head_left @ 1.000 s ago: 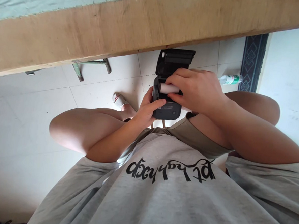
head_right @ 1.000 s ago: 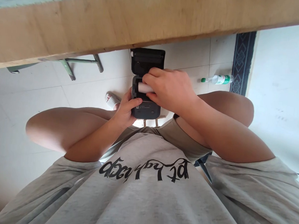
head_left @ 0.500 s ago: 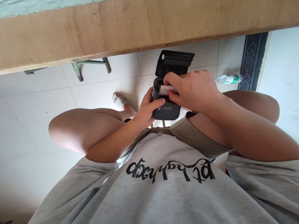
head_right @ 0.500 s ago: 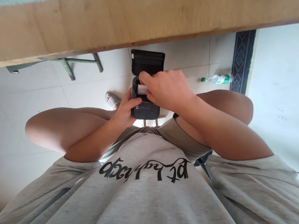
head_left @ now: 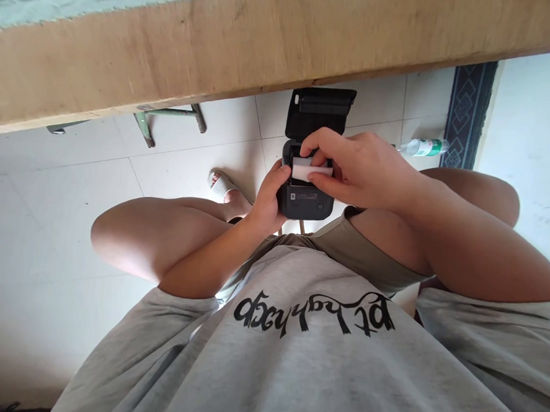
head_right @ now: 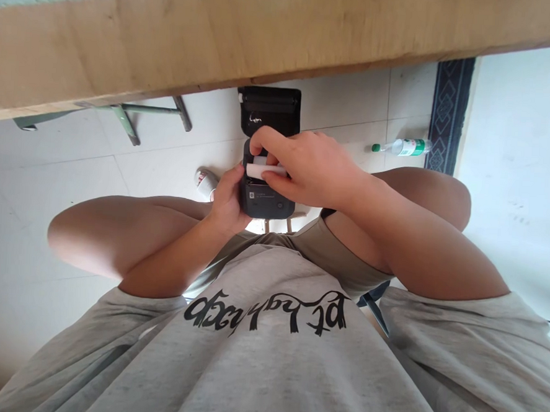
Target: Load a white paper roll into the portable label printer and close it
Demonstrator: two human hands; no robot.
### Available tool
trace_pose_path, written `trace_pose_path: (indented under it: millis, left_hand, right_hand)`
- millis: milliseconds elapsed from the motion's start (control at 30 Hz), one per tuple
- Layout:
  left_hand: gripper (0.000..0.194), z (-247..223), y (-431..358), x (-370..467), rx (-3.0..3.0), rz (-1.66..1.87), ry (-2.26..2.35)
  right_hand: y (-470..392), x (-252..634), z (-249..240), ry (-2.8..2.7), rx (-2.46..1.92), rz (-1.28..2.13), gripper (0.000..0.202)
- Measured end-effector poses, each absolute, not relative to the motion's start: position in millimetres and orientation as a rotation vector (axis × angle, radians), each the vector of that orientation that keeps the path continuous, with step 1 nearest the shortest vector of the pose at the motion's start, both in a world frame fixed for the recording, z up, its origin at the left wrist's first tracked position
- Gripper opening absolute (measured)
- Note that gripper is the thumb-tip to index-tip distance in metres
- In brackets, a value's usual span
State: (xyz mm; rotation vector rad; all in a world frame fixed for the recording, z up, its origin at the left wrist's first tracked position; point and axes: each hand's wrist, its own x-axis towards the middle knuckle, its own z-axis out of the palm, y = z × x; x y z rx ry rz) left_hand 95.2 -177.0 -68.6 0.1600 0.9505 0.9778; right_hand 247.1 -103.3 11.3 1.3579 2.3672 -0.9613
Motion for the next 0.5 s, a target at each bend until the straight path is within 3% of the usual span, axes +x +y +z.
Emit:
trace_pose_path:
  millis: [500]
  left_hand:
    - [0.041, -66.8, -177.9, 96.8, 0.237, 0.955, 0.997]
  right_hand:
    - [-103.5, 250.7, 11.0, 2.441, 1.288, -0.995, 0.046]
